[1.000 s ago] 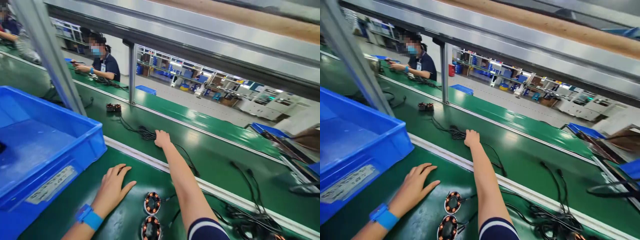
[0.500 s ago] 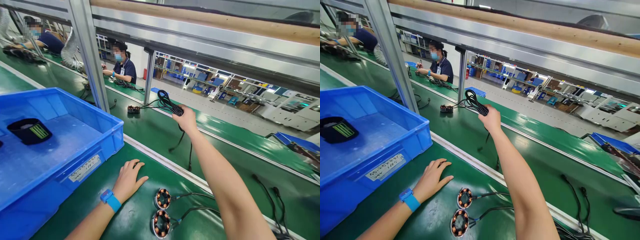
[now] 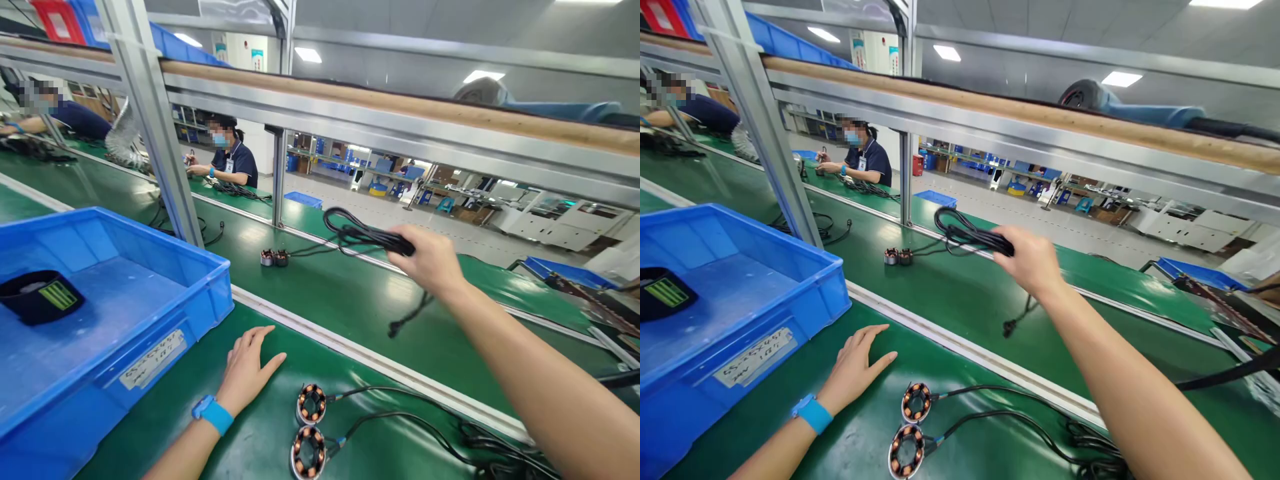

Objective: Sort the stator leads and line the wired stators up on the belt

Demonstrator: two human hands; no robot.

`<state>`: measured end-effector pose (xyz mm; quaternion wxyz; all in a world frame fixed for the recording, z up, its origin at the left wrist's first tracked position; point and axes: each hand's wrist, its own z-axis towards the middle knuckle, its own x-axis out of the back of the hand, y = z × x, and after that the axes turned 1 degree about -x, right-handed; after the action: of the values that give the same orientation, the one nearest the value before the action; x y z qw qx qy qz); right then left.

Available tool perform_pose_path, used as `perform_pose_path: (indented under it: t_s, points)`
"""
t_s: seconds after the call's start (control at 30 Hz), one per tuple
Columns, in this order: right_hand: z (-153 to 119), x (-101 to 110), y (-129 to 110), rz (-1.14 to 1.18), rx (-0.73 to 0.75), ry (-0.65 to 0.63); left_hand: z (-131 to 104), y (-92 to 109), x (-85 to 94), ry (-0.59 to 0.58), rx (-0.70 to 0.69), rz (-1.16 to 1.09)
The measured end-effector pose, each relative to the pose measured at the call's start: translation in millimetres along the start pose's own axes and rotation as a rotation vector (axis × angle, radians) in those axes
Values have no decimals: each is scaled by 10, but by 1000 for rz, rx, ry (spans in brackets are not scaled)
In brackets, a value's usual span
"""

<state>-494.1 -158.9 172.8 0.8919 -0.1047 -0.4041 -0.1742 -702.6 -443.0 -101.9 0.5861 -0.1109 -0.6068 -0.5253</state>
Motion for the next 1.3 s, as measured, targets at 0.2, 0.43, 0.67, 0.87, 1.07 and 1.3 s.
perform_pose_path:
  t_s: [0.2, 0.43, 0.67, 0.87, 1.07, 1.3]
  points:
    - [-1112, 537, 869, -97, -40, -117, 971, 85, 143, 43, 88, 58]
    - [-2171, 173, 1310, -114, -241, -415, 2124, 206, 179, -111, -65, 171]
    - [-2613, -52, 1270, -287, -421, -744, 2326, 270, 97, -397, -242, 219]
    - [-2651, -59, 1242, -233, -542, -977, 2368, 522, 13, -569, -321, 279]
    - [-2337, 301, 1408, -738, -303, -752, 2296, 913, -12, -561, -251, 400]
    - [-2757, 564, 1796, -754, -362, -503, 1545, 1150, 207, -520, -265, 406]
